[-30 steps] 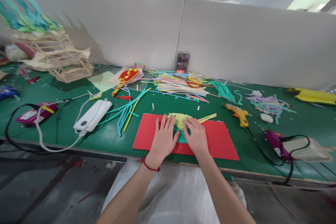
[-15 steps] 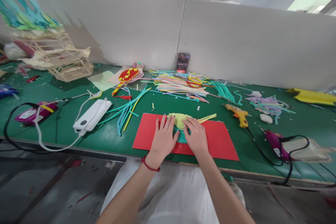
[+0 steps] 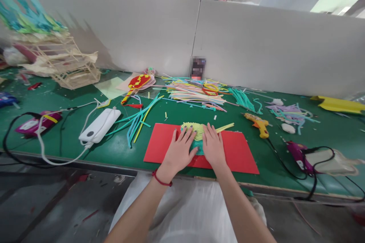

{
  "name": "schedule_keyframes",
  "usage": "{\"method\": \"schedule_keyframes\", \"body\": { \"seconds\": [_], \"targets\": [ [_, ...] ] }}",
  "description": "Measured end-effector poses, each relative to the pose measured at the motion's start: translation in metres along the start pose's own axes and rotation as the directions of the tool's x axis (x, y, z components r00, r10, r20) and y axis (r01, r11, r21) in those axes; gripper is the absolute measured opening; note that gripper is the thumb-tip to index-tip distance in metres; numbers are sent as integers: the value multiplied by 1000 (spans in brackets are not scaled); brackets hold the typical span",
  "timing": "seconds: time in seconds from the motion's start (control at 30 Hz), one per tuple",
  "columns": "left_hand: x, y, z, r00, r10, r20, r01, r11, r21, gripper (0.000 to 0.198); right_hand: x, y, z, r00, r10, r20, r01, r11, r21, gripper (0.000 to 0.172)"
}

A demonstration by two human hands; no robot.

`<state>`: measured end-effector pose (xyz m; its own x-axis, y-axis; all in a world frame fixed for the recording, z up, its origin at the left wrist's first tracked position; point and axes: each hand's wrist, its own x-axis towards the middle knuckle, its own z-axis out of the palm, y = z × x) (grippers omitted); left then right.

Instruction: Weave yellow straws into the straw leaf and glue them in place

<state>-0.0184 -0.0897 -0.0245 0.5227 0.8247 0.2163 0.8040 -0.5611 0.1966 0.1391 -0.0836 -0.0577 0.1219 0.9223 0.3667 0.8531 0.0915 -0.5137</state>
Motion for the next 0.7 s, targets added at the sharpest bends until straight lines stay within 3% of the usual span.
{"method": "schedule_keyframes", "body": {
  "seconds": [0.13, 0.3, 0.47, 0.7],
  "targets": [
    [-2, -2, 2, 993, 16, -114, -22, 999, -47, 46, 3, 8, -6, 999, 29, -39, -26, 997, 71, 48],
    [-8, -2, 4, 950, 68, -306, -109, 987, -119, 35, 10, 27, -28, 997, 20, -77, -8, 988, 152, 43],
    [-12, 2, 2, 941, 113, -319, -150, 984, -94, 34, 9, 43, -46, 997, -47, -56, 56, 983, 176, 36],
    [-11, 2, 4, 946, 118, -301, -138, 989, -47, 31, -1, 40, -45, 970, -236, -57, 240, 968, 77, 35]
  ]
}}
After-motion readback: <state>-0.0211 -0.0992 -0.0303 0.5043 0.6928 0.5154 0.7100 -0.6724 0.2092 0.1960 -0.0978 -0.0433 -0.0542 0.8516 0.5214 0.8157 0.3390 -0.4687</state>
